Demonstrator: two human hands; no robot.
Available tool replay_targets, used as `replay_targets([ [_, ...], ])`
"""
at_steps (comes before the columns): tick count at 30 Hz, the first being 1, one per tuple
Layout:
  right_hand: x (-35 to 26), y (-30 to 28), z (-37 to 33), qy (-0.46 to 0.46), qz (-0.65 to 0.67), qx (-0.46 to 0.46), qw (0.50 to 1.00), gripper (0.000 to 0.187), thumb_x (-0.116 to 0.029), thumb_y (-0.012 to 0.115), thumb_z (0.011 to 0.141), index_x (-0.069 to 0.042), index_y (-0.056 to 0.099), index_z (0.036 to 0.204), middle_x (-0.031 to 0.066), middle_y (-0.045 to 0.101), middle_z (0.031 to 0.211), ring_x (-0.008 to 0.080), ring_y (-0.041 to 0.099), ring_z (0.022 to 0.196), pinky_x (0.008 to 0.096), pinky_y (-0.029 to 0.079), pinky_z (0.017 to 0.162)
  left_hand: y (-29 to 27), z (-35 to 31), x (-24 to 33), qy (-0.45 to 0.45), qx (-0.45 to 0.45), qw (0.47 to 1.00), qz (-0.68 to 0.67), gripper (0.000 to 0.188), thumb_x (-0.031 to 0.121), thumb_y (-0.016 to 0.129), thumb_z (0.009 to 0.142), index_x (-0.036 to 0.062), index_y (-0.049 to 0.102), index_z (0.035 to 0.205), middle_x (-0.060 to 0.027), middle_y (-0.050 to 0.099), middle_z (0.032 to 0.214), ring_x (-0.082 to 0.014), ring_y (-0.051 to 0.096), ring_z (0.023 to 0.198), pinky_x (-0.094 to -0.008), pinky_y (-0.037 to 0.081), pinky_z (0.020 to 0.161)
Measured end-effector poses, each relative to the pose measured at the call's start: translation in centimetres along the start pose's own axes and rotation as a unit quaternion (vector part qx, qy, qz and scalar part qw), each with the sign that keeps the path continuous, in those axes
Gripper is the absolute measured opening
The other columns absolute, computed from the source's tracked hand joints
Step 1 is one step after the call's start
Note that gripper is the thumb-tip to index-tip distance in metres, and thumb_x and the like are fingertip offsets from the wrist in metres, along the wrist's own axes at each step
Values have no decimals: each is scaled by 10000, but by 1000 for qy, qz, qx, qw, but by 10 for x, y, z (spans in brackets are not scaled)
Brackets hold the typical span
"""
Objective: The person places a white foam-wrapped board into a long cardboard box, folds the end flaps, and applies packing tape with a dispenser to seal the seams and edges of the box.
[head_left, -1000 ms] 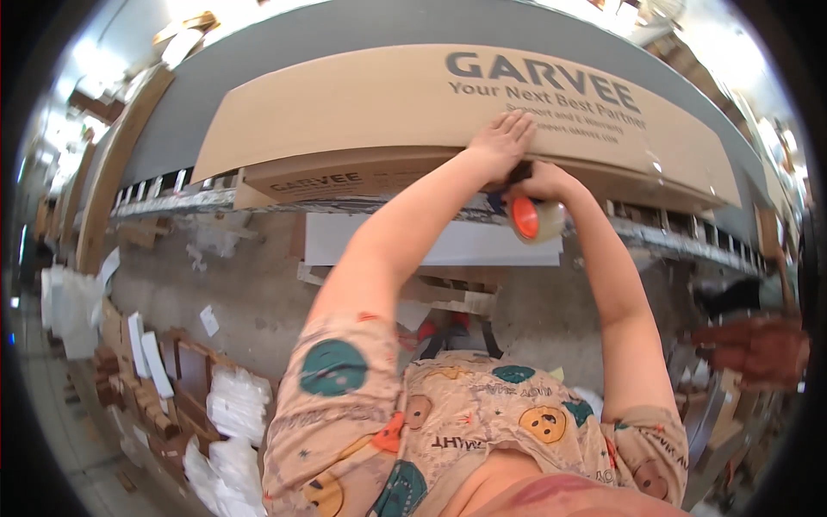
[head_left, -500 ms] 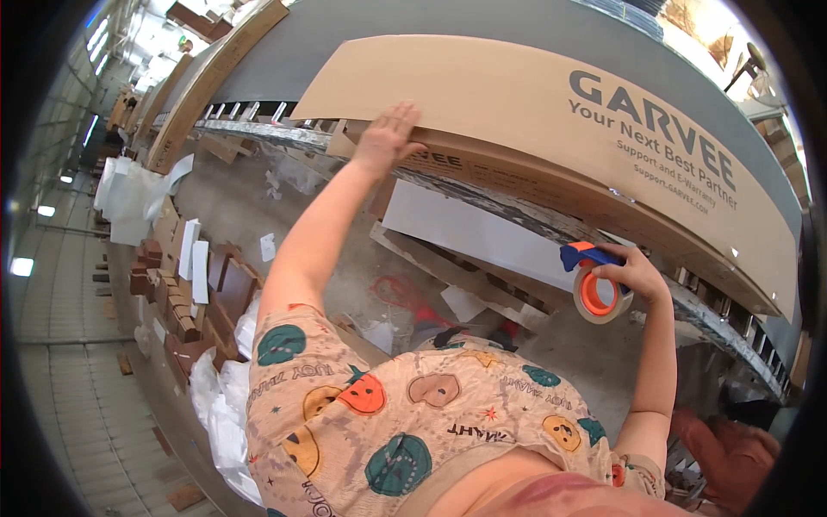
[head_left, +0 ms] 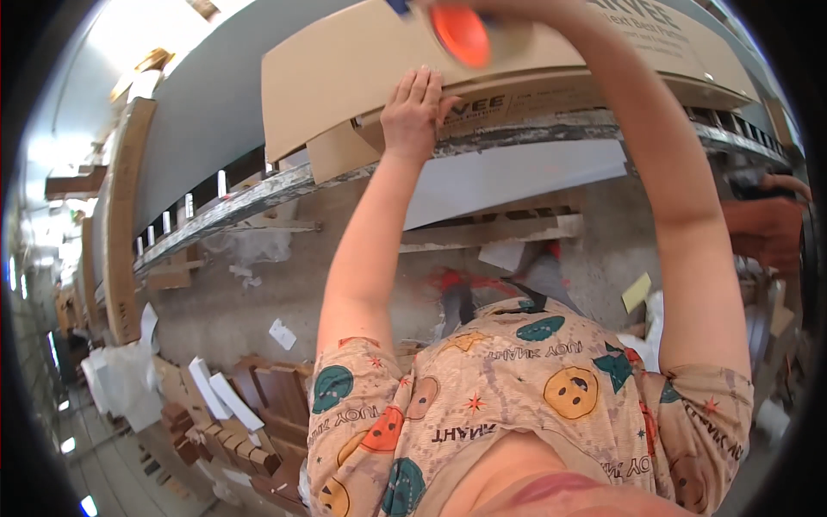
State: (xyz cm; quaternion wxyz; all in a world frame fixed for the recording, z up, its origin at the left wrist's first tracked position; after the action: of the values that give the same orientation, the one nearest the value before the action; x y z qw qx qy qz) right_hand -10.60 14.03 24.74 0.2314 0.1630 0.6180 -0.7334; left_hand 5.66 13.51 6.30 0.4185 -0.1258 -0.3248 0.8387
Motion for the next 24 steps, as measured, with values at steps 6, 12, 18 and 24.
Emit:
replay_targets([
  [6,-37,58,60,152,-143,-76,975,487,-511,650,641,-42,718,754,180,673,758,303,663,768,357,521,701,-17,-32,-41,5,-10,995,-97,278,134,637,788,71,648,1058,-87,636,1128,-259,582,1084,-369,483,913],
  [12,-7,148,-120,151,-208,-16,966,648,-544,624,702,-59,585,1131,223,639,815,379,638,719,430,524,691,-21,-35,-55,5,35,993,-108,236,114,630,748,61,673,974,-89,660,1067,-261,595,1062,-371,484,914],
  [18,5,174,-98,238,-173,-110,949,549,-491,601,705,-87,629,1075,247,645,851,398,644,817,434,526,750,-25,-20,-49,-8,-30,994,-104,264,193,679,757,61,667,986,-102,655,1088,-277,606,1043,-376,497,877],
  [24,44,169,-65,348,156,-297,875,485,-433,700,638,-20,704,892,168,685,935,273,671,848,371,534,777,17,14,-38,89,-244,965,28,779,384,712,741,43,377,1357,-157,382,1415,-290,328,1333,-401,263,1090],
])
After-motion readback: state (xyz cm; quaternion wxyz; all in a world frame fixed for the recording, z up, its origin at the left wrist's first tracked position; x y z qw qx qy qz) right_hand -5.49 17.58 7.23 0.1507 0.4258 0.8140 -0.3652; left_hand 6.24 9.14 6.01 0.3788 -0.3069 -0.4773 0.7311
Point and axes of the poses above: each hand's wrist, its own z-axis towards the middle knuckle, its own y-axis out of the palm, x = y × z, the point moved 3 cm from there along z, towards the middle knuckle
